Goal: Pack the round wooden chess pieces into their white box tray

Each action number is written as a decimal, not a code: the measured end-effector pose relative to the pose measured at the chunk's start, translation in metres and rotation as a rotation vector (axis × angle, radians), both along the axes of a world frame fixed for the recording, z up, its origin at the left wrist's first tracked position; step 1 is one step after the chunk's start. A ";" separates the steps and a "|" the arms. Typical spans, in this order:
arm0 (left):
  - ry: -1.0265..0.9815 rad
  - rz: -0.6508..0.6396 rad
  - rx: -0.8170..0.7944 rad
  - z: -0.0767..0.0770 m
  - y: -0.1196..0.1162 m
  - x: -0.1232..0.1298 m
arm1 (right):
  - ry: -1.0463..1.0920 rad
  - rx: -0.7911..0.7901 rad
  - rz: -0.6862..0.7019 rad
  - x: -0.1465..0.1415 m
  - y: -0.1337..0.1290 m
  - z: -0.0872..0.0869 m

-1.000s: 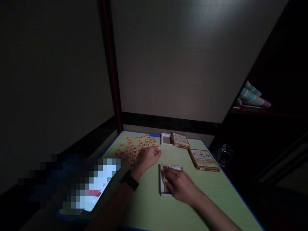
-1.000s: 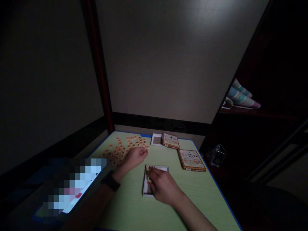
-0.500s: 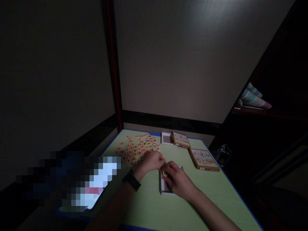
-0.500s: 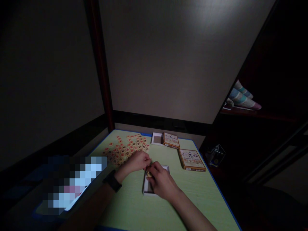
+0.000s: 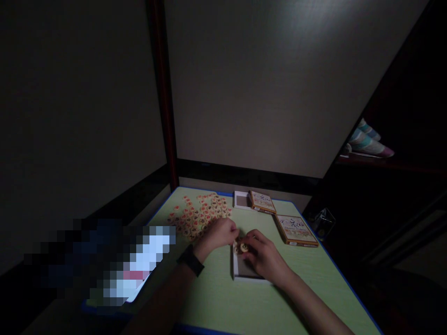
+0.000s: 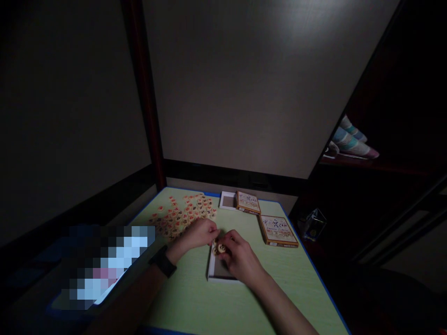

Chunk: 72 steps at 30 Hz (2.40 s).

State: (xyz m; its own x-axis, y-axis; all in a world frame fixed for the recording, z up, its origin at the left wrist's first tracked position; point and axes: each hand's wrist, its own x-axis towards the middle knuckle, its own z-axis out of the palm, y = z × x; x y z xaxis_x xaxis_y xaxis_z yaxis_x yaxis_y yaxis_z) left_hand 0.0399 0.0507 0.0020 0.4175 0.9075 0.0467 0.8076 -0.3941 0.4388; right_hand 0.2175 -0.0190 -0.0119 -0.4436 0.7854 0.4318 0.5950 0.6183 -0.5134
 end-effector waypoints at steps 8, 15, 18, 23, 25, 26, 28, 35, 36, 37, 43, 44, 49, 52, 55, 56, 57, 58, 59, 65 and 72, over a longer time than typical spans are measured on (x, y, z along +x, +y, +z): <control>-0.026 -0.001 -0.001 0.002 -0.001 -0.001 | -0.065 -0.050 0.023 -0.009 0.000 -0.006; -0.024 -0.011 -0.028 0.001 -0.002 0.000 | -0.080 -0.035 0.013 -0.010 0.000 -0.004; -0.006 -0.006 -0.023 0.001 -0.002 0.000 | -0.090 -0.039 0.002 -0.011 0.001 -0.005; 0.012 0.007 -0.027 -0.001 -0.001 0.000 | -0.087 -0.046 0.000 -0.013 0.000 -0.007; 0.007 0.003 -0.030 -0.001 0.000 0.000 | -0.071 -0.040 0.009 -0.011 -0.001 -0.005; 0.004 0.002 -0.028 -0.002 0.000 0.000 | -0.057 -0.038 0.015 -0.010 -0.002 -0.003; 0.002 0.006 -0.012 -0.001 0.001 0.000 | -0.015 -0.026 0.013 -0.005 -0.002 0.001; 0.024 0.039 0.051 0.013 -0.005 0.000 | 0.048 0.009 -0.078 0.014 0.005 0.012; 0.026 0.035 0.047 0.016 -0.007 0.000 | 0.030 0.002 -0.082 0.015 0.005 0.012; 0.030 0.033 0.043 0.018 -0.008 0.001 | 0.009 -0.005 -0.084 0.015 0.006 0.011; 0.018 0.082 0.049 0.025 -0.012 0.002 | -0.054 -0.019 -0.070 0.010 0.006 0.005; 0.005 0.099 0.056 0.025 -0.012 0.001 | -0.051 -0.021 -0.070 0.010 0.007 0.005; -0.012 0.136 0.067 0.021 -0.009 0.000 | -0.030 -0.017 -0.071 0.010 0.008 0.002; 0.024 0.115 0.058 0.020 -0.009 0.001 | -0.035 -0.010 -0.063 0.010 0.008 0.002; 0.060 0.104 0.055 0.020 -0.010 0.002 | -0.026 -0.009 -0.060 0.010 0.008 0.002; 0.063 0.095 0.057 0.020 -0.010 0.002 | -0.020 -0.006 -0.057 0.010 0.008 0.002; 0.061 0.084 0.058 0.020 -0.010 0.002 | -0.015 -0.001 -0.054 0.010 0.008 0.001; 0.057 0.071 0.056 0.019 -0.010 0.002 | -0.011 0.005 -0.053 0.010 0.008 0.001; 0.054 0.060 0.047 0.019 -0.010 0.002 | -0.008 0.010 -0.055 0.010 0.009 0.001; 0.049 0.028 0.026 0.014 -0.009 0.001 | -0.005 -0.007 -0.074 0.010 0.009 0.000; 0.041 0.005 0.015 0.014 -0.012 0.002 | -0.016 -0.027 -0.072 0.010 0.009 0.001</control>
